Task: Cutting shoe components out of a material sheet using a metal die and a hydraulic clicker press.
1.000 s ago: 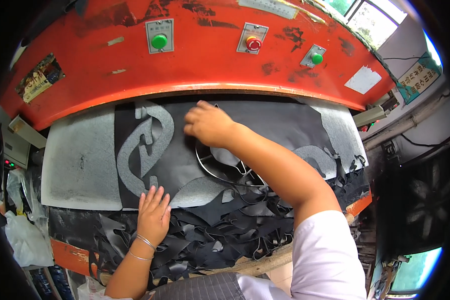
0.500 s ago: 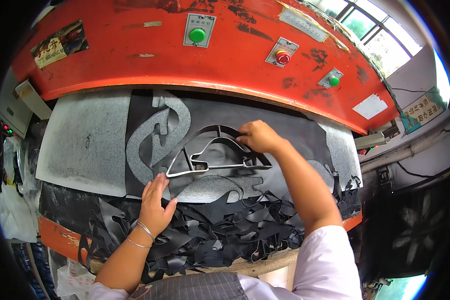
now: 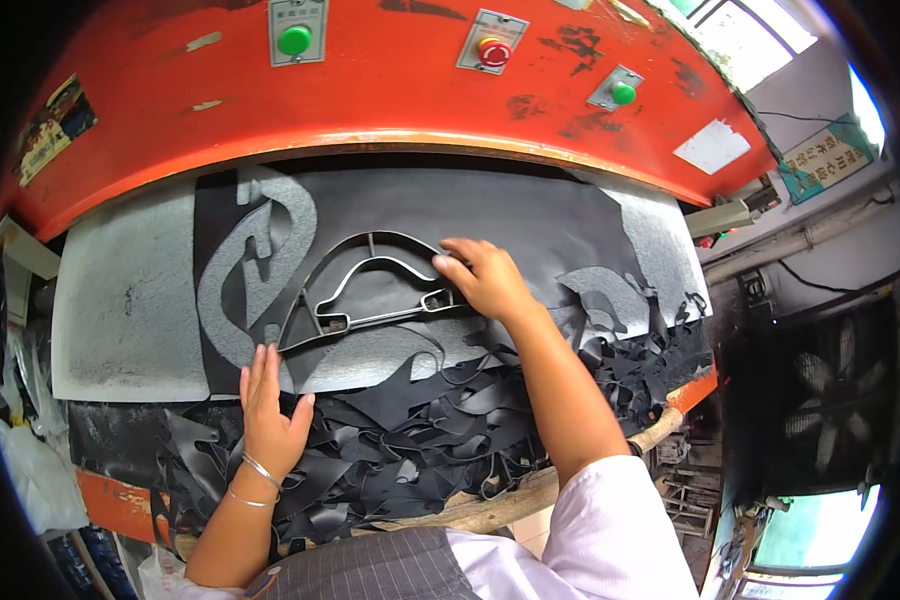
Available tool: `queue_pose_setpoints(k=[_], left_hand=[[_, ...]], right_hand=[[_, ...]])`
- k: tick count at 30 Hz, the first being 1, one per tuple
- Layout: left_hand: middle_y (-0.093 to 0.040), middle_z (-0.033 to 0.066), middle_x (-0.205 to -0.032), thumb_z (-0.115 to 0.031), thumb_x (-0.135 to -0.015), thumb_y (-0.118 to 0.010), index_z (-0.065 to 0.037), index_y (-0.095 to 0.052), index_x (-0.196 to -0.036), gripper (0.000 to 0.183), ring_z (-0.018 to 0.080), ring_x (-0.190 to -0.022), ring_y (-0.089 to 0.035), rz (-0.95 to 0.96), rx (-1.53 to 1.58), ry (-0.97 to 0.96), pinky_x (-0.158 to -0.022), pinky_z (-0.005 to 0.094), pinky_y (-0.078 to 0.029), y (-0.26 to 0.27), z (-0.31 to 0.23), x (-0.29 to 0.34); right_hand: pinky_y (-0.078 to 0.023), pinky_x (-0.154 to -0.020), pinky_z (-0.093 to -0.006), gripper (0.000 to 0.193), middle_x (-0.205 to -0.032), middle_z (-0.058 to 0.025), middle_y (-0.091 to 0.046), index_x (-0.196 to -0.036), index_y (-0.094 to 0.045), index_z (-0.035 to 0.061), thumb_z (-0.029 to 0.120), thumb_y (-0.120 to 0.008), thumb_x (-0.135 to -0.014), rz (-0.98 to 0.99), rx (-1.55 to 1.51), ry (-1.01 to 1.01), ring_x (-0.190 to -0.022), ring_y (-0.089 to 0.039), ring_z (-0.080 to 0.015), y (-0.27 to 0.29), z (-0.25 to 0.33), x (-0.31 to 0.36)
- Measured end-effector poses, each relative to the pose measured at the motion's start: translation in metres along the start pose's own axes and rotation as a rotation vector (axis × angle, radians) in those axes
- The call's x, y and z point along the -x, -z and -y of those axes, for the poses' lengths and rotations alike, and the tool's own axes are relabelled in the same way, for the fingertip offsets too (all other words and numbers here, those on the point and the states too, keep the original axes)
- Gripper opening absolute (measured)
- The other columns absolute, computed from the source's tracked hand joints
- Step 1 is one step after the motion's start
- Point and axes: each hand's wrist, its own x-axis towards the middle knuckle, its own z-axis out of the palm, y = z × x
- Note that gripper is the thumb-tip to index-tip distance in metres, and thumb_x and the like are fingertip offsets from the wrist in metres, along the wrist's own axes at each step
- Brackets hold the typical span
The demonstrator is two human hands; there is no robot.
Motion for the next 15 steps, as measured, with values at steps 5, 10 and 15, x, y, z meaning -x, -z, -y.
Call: queue_pose_setpoints(k=[5, 10, 15], left_hand=[[-0.035, 0.0273, -0.149, -0.016, -0.081, -0.066, 0.007, -0.022, -0.148, 0.084, 0.0354, -0.145, -0.025, 0.036, -0.001, 0.029, -0.117, 0.0518, -0.006, -0.007, -0.008, 0.001], [-0.035, 0.0264, -0.150, -0.017, -0.080, -0.067, 0.006, -0.020, -0.149, 0.086, 0.0348, -0.145, -0.025, 0.018, -0.019, 0.015, -0.117, 0.0517, -0.003, -0.011, -0.005, 0.000], [-0.036, 0.0260, -0.149, -0.017, -0.079, -0.067, 0.006, -0.022, -0.149, 0.086, 0.0332, -0.144, -0.029, 0.008, -0.028, -0.002, -0.117, 0.0505, -0.005, -0.011, -0.001, 0.001]], right_hand=[[-0.030, -0.112, -0.0445, 0.068, -0.137, -0.0193, -0.054, -0.134, -0.054, 0.0054, 0.037, -0.076, -0.078, -0.070, 0.126, 0.107, -0.131, -0.048, -0.0324, -0.002, -0.030, 0.063], [-0.033, -0.110, -0.0447, 0.060, -0.131, -0.0166, -0.060, -0.125, -0.062, 0.0055, 0.036, -0.078, -0.076, -0.223, 0.147, 0.120, -0.125, -0.054, -0.0294, -0.017, -0.039, 0.066], [-0.034, -0.109, -0.0434, 0.058, -0.128, -0.0152, -0.062, -0.124, -0.062, 0.0061, 0.036, -0.077, -0.076, -0.222, 0.169, 0.103, -0.123, -0.055, -0.0278, -0.016, -0.035, 0.062]])
